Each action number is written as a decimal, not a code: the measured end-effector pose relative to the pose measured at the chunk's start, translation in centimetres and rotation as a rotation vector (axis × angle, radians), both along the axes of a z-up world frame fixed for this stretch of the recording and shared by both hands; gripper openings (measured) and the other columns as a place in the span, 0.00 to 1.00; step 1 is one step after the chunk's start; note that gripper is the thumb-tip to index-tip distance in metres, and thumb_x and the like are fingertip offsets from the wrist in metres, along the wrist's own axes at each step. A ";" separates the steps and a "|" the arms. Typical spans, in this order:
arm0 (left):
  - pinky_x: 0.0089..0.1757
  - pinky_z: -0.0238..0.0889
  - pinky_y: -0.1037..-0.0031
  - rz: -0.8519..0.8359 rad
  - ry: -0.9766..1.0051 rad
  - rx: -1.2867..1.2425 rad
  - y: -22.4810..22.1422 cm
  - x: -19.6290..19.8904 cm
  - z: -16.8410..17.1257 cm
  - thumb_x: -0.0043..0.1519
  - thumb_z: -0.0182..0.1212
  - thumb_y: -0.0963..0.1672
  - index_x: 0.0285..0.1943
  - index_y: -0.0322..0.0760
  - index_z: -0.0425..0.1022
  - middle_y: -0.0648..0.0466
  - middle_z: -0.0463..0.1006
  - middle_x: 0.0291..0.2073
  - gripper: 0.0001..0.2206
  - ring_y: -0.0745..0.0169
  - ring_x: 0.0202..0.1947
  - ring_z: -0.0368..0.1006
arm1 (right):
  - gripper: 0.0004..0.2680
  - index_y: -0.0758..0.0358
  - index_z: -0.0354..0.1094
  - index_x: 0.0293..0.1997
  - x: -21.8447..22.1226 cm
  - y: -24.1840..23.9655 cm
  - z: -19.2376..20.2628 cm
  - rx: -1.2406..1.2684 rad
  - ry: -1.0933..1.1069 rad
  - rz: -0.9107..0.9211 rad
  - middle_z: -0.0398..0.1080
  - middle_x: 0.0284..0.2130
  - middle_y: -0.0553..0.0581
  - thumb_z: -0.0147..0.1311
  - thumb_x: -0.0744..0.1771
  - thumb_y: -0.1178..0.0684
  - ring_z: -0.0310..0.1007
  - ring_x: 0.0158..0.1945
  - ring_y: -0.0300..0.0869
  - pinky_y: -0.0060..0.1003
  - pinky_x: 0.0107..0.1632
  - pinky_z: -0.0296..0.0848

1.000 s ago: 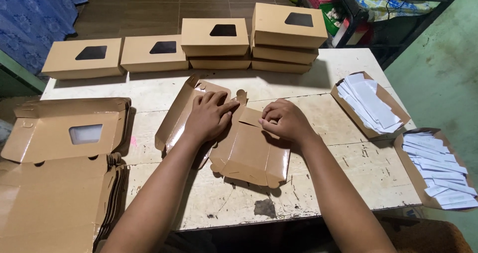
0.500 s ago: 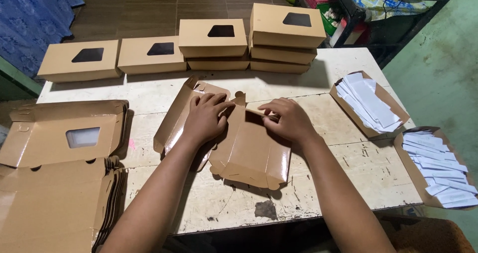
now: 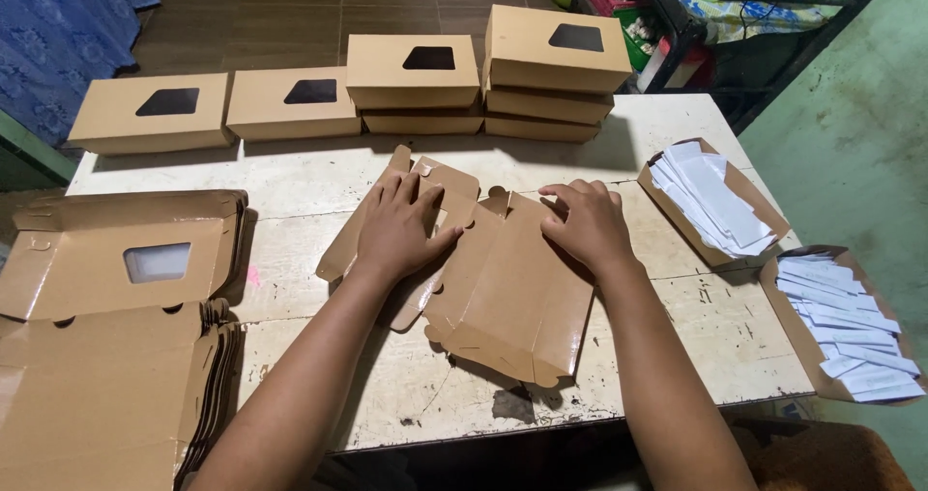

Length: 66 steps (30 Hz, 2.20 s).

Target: Assembling a cardboard box by folding flaps and inserting a paper liner.

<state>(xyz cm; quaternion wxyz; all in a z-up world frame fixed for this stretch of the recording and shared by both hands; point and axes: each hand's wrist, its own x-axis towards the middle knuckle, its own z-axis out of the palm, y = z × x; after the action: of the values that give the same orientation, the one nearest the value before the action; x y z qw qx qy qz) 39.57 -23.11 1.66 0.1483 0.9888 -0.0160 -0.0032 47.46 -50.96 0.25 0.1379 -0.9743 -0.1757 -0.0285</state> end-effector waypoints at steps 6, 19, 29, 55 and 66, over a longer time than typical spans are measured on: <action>0.63 0.50 0.50 -0.016 -0.048 0.002 -0.1 -0.3 -0.1 0.58 0.52 0.64 0.69 0.51 0.70 0.43 0.63 0.68 0.34 0.38 0.70 0.57 | 0.18 0.42 0.73 0.58 0.4 0.1 -1.6 -0.082 -0.093 0.085 0.68 0.46 0.48 0.56 0.62 0.55 0.63 0.62 0.48 0.53 0.68 0.54; 0.61 0.51 0.54 -0.034 -0.161 0.014 0.0 0.4 -2.3 0.58 0.53 0.64 0.67 0.53 0.71 0.44 0.64 0.66 0.32 0.40 0.69 0.57 | 0.10 0.50 0.78 0.47 -2.7 3.4 0.6 0.046 -0.021 0.413 0.74 0.46 0.53 0.56 0.64 0.48 0.66 0.59 0.47 0.50 0.68 0.54; 0.61 0.49 0.53 -0.047 -0.146 -0.003 0.1 0.4 -2.2 0.59 0.52 0.65 0.68 0.52 0.70 0.42 0.63 0.67 0.33 0.39 0.70 0.56 | 0.11 0.52 0.79 0.44 -3.1 3.9 1.7 0.089 0.105 0.388 0.75 0.45 0.51 0.59 0.64 0.43 0.71 0.55 0.46 0.45 0.61 0.67; 0.68 0.48 0.54 -0.306 -0.106 -0.268 1.3 1.0 -2.4 0.55 0.67 0.56 0.54 0.53 0.80 0.52 0.76 0.61 0.21 0.44 0.69 0.64 | 0.19 0.50 0.73 0.59 -2.8 1.8 4.2 0.302 0.325 0.123 0.75 0.47 0.56 0.67 0.61 0.52 0.68 0.58 0.51 0.45 0.63 0.66; 0.61 0.63 0.59 -0.277 -0.066 -0.227 2.4 0.3 -1.2 0.58 0.64 0.52 0.59 0.49 0.79 0.51 0.74 0.63 0.20 0.44 0.69 0.63 | 0.18 0.60 0.74 0.59 -2.9 1.6 3.2 0.585 0.550 0.330 0.75 0.50 0.63 0.51 0.63 0.65 0.73 0.53 0.50 0.48 0.62 0.69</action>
<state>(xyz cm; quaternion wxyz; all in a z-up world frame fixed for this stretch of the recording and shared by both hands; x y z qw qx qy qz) 39.83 -20.75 0.44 0.2564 0.9537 -0.1570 0.0106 44.53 -49.39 3.48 0.4526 -0.8244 -0.2705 0.2059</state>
